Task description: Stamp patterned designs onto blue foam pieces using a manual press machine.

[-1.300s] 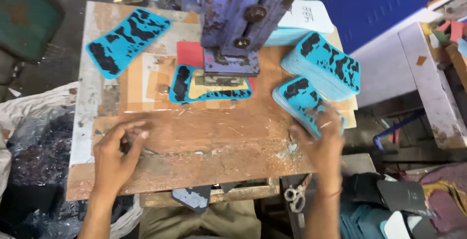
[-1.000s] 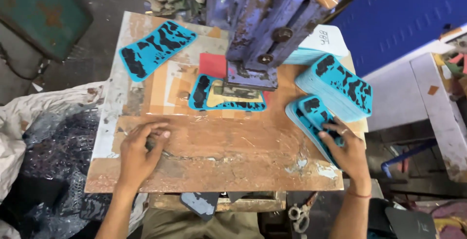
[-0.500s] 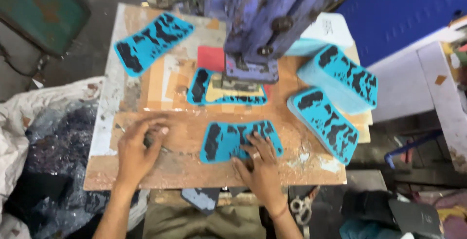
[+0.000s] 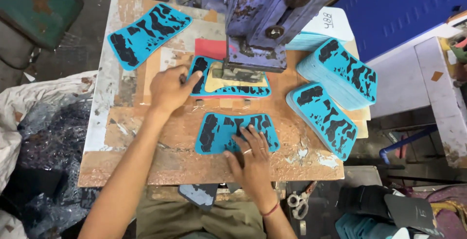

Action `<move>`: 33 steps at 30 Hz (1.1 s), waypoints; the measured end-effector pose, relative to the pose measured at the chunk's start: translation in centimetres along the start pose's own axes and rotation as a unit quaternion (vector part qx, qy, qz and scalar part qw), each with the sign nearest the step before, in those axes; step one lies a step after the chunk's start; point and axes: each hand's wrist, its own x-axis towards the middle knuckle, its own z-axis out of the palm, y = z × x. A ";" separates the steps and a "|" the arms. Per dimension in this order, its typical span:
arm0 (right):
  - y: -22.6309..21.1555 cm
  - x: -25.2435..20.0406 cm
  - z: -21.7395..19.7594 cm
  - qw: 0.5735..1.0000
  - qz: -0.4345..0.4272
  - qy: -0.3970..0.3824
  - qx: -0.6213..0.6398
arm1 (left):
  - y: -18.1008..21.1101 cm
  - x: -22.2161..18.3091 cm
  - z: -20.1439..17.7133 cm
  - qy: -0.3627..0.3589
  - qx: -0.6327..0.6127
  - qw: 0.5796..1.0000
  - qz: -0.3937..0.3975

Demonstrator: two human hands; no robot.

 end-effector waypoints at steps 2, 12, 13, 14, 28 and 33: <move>-2.3 -0.1 0.2 1.000 -0.008 -0.014 -0.018 | 0.2 -0.9 0.9 0.011 0.041 0.999 0.025; -2.0 0.0 0.6 0.988 -0.096 -0.104 -0.069 | -6.1 -14.6 -15.2 -0.094 -0.001 0.963 -0.252; -1.3 1.9 1.4 0.987 -0.097 -0.106 -0.069 | -6.5 -14.6 -15.3 -0.093 -0.003 0.963 -0.255; -0.6 4.0 2.3 0.983 -0.108 -0.109 -0.104 | -7.0 -14.6 -15.6 -0.110 -0.078 0.955 -0.264; -2.7 9.9 5.5 0.984 -0.008 -0.110 -0.138 | -8.7 -14.7 -12.3 -0.115 -0.171 0.958 -0.197; -0.6 5.2 2.3 0.991 -0.079 -0.105 0.020 | -8.6 -15.2 -12.4 -0.104 -0.211 0.954 -0.184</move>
